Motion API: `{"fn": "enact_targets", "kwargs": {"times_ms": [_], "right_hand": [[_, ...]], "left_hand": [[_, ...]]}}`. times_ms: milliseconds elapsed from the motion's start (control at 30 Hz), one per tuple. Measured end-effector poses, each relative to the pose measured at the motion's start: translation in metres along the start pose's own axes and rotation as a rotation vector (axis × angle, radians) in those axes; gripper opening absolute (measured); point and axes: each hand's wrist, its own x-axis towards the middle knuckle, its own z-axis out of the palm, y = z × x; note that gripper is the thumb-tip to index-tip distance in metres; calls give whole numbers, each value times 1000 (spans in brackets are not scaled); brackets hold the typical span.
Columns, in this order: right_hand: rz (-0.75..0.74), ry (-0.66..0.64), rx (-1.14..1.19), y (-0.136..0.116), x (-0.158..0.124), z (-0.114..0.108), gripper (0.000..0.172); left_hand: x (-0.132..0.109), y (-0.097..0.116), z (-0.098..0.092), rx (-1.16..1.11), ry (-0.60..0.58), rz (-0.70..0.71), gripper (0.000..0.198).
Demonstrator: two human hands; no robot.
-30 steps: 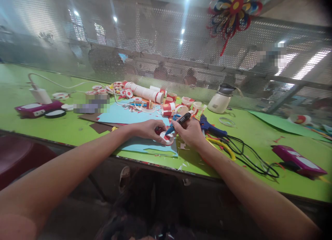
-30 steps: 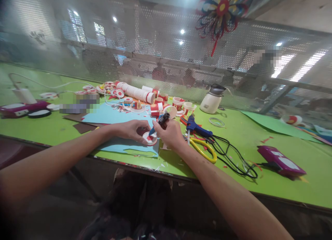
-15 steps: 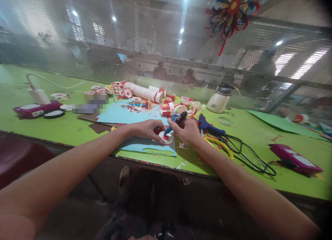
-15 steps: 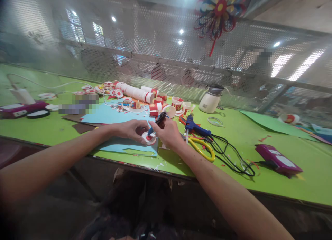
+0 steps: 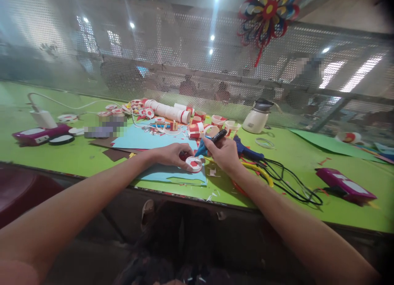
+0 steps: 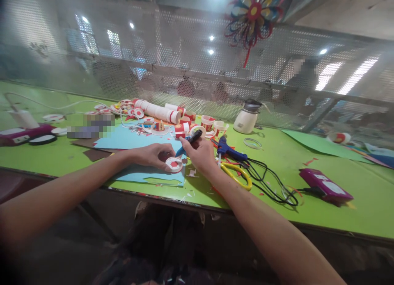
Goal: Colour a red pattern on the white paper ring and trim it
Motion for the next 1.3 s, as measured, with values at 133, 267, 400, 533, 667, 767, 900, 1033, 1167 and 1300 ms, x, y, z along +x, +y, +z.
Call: {"fn": "enact_targets", "kwargs": {"times_ms": [133, 267, 400, 533, 667, 767, 900, 1033, 1167, 1300], "right_hand": [[-44, -26, -114, -1, -1, 0, 40], [-38, -63, -121, -1, -2, 1, 40], [-29, -96, -98, 0, -3, 2, 38], [-53, -108, -119, 4, -3, 3, 38], [-56, -114, -140, 6, -2, 2, 40], [-49, -113, -144, 7, -2, 3, 41], [-43, -101, -137, 8, -3, 4, 39], [33, -129, -45, 11, -1, 6, 37], [63, -141, -55, 13, 1, 6, 39], [28, -148, -128, 10, 1, 5, 40]], "left_hand": [[-1, 3, 0, -25, 2, -9, 53], [-1, 5, 1, -50, 6, 5, 50], [0, 3, 1, -43, 8, -5, 48], [0, 3, 2, -55, 6, -38, 50], [-1, 5, 1, -49, -5, -50, 52], [-1, 5, 1, -44, -8, -48, 52], [0, 3, 1, -31, -8, -50, 53], [1, 1, 1, -19, -4, -40, 55], [0, 2, 1, -35, -6, -31, 53], [1, 1, 2, -30, 4, -30, 54]]}}
